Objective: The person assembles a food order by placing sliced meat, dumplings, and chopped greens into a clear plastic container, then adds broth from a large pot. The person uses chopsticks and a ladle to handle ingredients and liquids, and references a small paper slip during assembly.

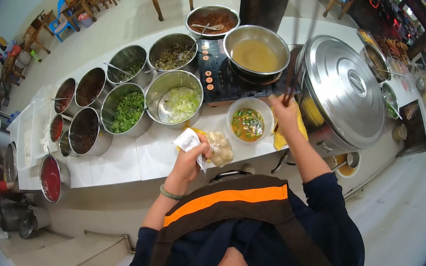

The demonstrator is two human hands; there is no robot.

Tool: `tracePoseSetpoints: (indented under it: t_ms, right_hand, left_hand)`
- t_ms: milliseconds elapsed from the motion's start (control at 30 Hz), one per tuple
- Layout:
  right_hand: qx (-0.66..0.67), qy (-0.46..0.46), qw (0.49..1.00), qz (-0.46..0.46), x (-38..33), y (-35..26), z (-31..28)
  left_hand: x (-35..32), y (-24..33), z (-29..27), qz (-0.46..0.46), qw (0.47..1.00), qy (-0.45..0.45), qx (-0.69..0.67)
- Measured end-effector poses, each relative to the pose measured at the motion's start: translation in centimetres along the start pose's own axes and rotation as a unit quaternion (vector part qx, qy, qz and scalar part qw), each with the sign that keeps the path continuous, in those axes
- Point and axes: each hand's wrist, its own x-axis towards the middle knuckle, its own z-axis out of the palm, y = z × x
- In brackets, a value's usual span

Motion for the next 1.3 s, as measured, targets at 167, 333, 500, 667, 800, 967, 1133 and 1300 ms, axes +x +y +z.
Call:
tracePoseSetpoints:
  t_ms: [167,333,500,667,800,967,1133,1300]
  right_hand:
    - [-0.064,0.166,0.981,-0.073,10.9,1.6,-3.8]
    - [-0.263,0.195,0.937,-0.124,18.0,2.4,-5.4]
    - [-0.366,0.113,0.898,-0.218,21.4,2.6,-5.7]
    - [-0.288,0.020,0.947,-0.144,23.0,2.1,-5.3]
    - [-0.232,0.037,0.963,-0.130,23.7,2.7,-5.0]
    - [-0.271,0.053,0.956,-0.094,25.3,4.2,-5.1]
    - [-0.201,0.039,0.979,-0.001,26.0,5.4,-5.4]
    - [-0.183,0.030,0.981,-0.049,26.8,6.9,-7.2]
  left_hand:
    - [6.8,1.6,2.2,-0.029,0.998,-0.005,-0.056]
    - [16.4,2.5,3.6,-0.054,0.995,0.069,-0.037]
    - [23.3,1.8,4.6,-0.077,0.978,0.184,0.059]
    - [26.5,1.5,5.0,-0.101,0.970,0.191,0.115]
    - [27.8,1.4,5.6,-0.116,0.963,0.176,0.167]
    - [29.0,1.1,5.9,-0.105,0.954,0.223,0.170]
    - [25.8,1.6,6.6,-0.048,0.947,0.177,0.262]
    - [16.5,2.5,5.8,0.055,0.948,0.129,0.287]
